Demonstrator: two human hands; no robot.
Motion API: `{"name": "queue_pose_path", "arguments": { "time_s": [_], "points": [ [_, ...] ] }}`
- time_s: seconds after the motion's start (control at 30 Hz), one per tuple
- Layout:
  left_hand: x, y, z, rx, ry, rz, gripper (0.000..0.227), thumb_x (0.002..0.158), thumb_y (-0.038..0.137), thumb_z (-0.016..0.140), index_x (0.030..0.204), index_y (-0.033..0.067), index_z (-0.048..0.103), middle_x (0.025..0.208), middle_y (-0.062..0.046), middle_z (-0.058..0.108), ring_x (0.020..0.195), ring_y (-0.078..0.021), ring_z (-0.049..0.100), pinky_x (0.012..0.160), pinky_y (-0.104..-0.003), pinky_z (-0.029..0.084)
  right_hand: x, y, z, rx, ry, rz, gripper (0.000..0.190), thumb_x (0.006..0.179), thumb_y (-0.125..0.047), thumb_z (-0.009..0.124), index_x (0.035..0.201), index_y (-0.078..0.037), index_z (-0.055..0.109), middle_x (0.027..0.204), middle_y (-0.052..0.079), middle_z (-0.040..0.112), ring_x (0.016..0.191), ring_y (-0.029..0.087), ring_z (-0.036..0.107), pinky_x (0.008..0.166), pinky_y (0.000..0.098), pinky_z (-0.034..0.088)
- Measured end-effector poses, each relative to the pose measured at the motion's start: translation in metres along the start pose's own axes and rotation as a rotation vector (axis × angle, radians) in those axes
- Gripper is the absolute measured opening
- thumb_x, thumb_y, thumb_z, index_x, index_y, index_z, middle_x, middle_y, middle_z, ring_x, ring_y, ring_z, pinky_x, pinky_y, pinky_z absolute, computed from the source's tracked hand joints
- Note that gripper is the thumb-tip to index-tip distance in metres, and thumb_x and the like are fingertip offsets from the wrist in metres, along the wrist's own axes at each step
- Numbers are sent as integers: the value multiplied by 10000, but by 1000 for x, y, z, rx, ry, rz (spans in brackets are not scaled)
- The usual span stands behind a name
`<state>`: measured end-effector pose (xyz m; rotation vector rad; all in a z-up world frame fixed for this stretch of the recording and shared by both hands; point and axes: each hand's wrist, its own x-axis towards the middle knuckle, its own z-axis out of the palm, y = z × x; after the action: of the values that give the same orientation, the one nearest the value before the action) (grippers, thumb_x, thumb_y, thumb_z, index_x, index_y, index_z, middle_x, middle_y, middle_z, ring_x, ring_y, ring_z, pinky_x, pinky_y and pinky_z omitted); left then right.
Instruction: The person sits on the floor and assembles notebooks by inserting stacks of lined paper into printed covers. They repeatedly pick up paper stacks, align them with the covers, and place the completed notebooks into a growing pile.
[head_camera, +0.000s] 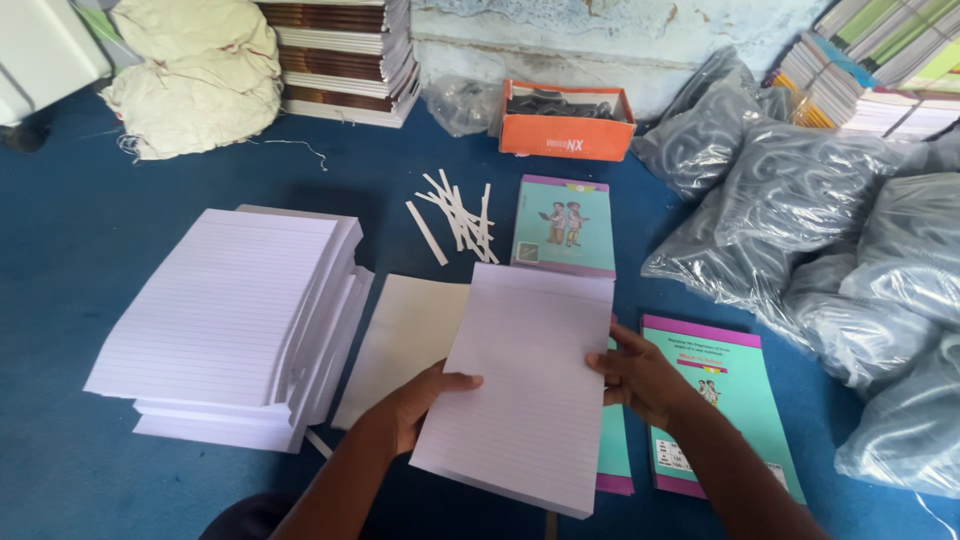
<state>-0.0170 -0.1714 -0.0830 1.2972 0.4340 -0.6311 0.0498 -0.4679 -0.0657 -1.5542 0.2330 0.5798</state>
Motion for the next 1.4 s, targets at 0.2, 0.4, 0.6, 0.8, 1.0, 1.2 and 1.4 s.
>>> {"name": "queue_pose_path", "arguments": {
  "time_s": [0.2,0.4,0.6,0.8,1.0,1.2,1.4],
  "points": [
    [13,-12,2,25,24,25,1013,711,146,757,1584,181,244,1393,-304,585,1288,-401,615,1067,-555,504,19,17,-2,-61,-1,72,785,871,-159,670,1582,-146,337,1212,227,702,1076,348,711,922,514,579],
    [33,-30,-9,-9,36,78,970,674,126,764,1561,161,372,1340,-310,644,1247,-403,642,1036,-543,498,30,22,1,-73,-30,127,850,875,-181,688,1602,-178,248,1268,234,692,1108,351,708,951,523,563],
    [37,-34,-16,-132,17,118,997,628,110,781,1545,142,392,1279,-335,655,1197,-432,649,1007,-581,518,28,22,9,-36,10,121,842,867,-226,693,1598,-180,277,1220,227,718,1076,320,719,905,467,571],
    [33,-34,-18,-154,55,166,1033,610,142,804,1551,124,377,1273,-336,657,1156,-427,676,964,-546,564,35,36,0,-24,109,19,676,907,-409,633,1500,-121,483,1168,176,722,960,260,721,775,407,603],
    [27,-32,-28,-137,101,196,1054,614,193,812,1558,125,349,1276,-335,646,1155,-423,677,951,-537,571,26,67,-27,-546,432,-54,650,891,-462,682,1367,-26,601,1130,182,757,773,276,745,633,405,610],
    [27,-32,-28,-127,132,203,1058,625,256,825,1553,120,337,1250,-351,638,1138,-440,680,921,-571,581,17,89,-19,-834,444,178,785,859,-581,756,1349,10,593,1040,212,769,773,255,769,724,387,605],
    [25,-32,-29,-116,160,203,1048,617,233,813,1552,108,357,1221,-337,668,1128,-440,690,917,-563,578,15,91,-20,-902,431,152,700,737,-512,872,1194,-16,684,961,157,769,793,234,755,770,404,599]
  ]
}}
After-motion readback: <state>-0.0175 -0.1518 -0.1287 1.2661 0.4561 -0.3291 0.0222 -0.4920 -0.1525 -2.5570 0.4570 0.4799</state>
